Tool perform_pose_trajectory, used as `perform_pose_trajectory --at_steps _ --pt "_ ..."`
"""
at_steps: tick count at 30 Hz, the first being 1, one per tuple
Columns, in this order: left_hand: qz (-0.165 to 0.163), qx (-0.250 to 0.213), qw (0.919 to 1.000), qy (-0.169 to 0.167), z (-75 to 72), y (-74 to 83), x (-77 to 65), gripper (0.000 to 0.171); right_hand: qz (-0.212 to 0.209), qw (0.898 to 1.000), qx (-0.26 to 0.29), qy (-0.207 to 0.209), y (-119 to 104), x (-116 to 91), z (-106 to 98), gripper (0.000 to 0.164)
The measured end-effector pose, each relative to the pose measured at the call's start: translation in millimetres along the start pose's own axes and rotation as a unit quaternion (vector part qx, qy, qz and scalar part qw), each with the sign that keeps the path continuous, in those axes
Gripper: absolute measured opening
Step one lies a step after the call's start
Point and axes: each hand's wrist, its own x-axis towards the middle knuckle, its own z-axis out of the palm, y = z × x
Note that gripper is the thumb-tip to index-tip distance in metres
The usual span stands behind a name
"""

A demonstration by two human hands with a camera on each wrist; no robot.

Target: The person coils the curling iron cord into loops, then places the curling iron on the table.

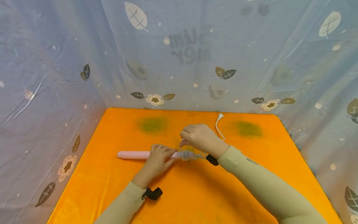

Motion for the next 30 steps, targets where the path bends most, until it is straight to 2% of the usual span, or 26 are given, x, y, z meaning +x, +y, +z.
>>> perform_pose_trajectory --at_steps 4,9,13,20,25,30 --pt "0.018 0.000 0.9998 -0.007 -2.5 4.0 -1.4 0.034 0.017 0.999 0.038 -0.003 5.8 2.5 4.7 0.034" --pt "0.053 -0.023 0.9982 0.016 -4.5 5.7 -7.5 0.035 0.057 0.992 0.107 -0.018 18.2 -6.1 14.4 0.034" --pt "0.080 -0.035 0.9956 0.033 -5.0 5.7 -11.2 0.036 0.089 0.986 0.134 -0.038 23.6 -11.6 21.3 0.028" --pt "0.084 -0.051 0.9938 0.052 -10.2 8.9 -12.5 0.037 0.171 0.966 0.176 -0.082 29.6 -22.2 38.1 0.026" --pt "0.098 -0.052 0.9916 0.067 -11.9 9.5 -13.3 0.037 0.202 0.952 0.198 -0.114 28.6 -29.2 51.7 0.031" --pt "0.110 -0.051 0.9877 0.099 -11.3 8.8 -12.7 0.039 0.231 0.937 0.226 -0.134 25.8 -34.7 62.7 0.034"
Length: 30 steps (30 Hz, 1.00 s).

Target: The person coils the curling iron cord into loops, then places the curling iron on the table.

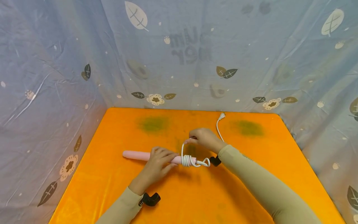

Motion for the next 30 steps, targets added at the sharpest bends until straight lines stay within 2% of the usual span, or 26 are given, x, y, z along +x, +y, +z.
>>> perform_pose_trajectory --at_steps 8,10,14,15,18,21,25,30 --pt "-0.028 -0.015 0.9973 0.067 -0.9 -1.9 3.5 0.043 0.034 0.998 0.062 -0.003 0.3 -6.8 14.8 0.042" --pt "-0.033 -0.014 0.9957 0.086 -1.8 -2.1 4.7 0.042 0.042 0.995 0.090 0.002 -2.1 -10.9 19.3 0.042" --pt "-0.054 -0.005 0.9926 0.109 -2.9 -2.6 6.7 0.042 0.031 0.990 0.132 0.027 -5.6 -20.3 32.0 0.032" --pt "-0.060 -0.002 0.9919 0.112 -3.0 -2.9 6.9 0.042 0.026 0.991 0.125 0.035 -7.0 -22.5 34.9 0.028" --pt "-0.092 0.003 0.9883 0.122 -2.5 -3.4 8.0 0.043 0.020 0.997 0.048 0.059 -12.0 -31.6 45.0 0.017" --pt "-0.128 0.009 0.9820 0.138 -2.9 -5.2 10.5 0.043 0.021 0.997 -0.037 0.067 -21.3 -37.2 50.5 0.009" --pt "-0.153 0.015 0.9770 0.147 -2.4 -8.1 13.0 0.042 -0.003 0.994 -0.085 0.071 -33.0 -43.2 56.4 0.008" --pt "-0.172 0.027 0.9752 0.137 -1.9 -11.0 14.4 0.042 -0.041 0.985 -0.157 0.063 -43.9 -53.3 62.0 0.016"
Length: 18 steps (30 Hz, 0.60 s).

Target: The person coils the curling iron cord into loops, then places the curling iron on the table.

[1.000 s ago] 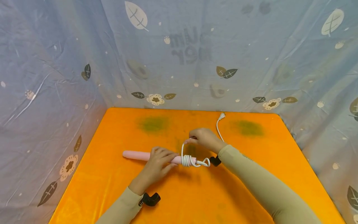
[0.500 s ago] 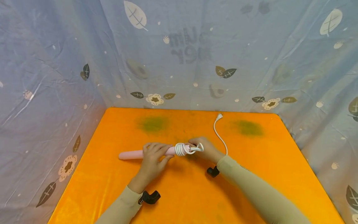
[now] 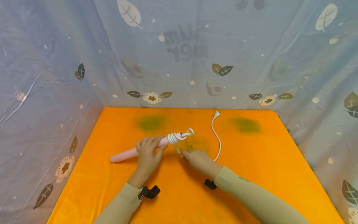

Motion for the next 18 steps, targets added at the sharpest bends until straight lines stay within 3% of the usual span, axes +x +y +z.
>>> perform_pose_trajectory --at_steps 5,12,18 --pt "-0.031 0.022 0.9989 -0.026 -0.3 -3.6 1.5 0.041 -0.032 0.999 -0.032 -0.022 -14.0 -5.0 -7.9 0.019" --pt "-0.040 0.043 0.9961 -0.066 5.4 -6.9 -2.7 0.038 -0.058 0.997 -0.041 -0.036 -30.7 -2.7 -29.1 0.025" --pt "-0.039 0.065 0.9916 -0.105 10.2 -7.1 -6.7 0.036 -0.068 0.997 -0.030 -0.010 -33.3 2.2 -47.4 0.026"
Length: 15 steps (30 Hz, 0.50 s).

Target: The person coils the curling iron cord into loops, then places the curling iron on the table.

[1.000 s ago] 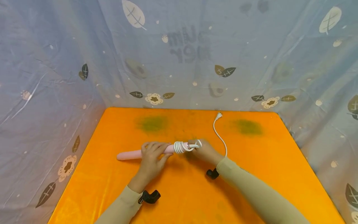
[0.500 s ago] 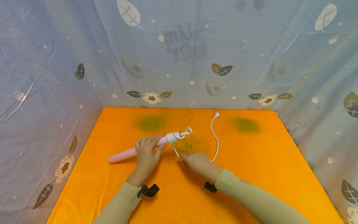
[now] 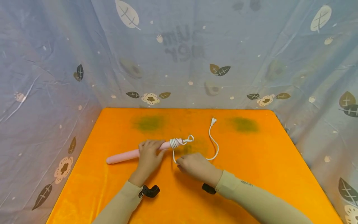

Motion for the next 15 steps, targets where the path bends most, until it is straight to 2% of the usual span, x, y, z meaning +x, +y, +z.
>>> perform_pose_trajectory --at_steps 4,7,11,15 --pt "-0.007 0.017 0.9991 -0.039 2.9 -1.3 -3.3 0.037 -0.025 0.998 -0.028 0.048 4.9 8.1 -6.0 0.025" --pt "-0.009 0.022 0.9971 -0.072 4.0 -0.9 -5.5 0.037 -0.041 0.996 -0.046 0.069 9.6 13.9 -8.5 0.021" --pt "-0.006 0.025 0.9940 -0.107 4.7 0.1 -8.3 0.037 -0.047 0.996 -0.047 0.064 15.1 18.7 -11.3 0.019" --pt "-0.005 0.027 0.9927 -0.117 5.0 -0.4 -9.8 0.038 -0.049 0.996 -0.042 0.056 19.2 22.2 -13.1 0.020"
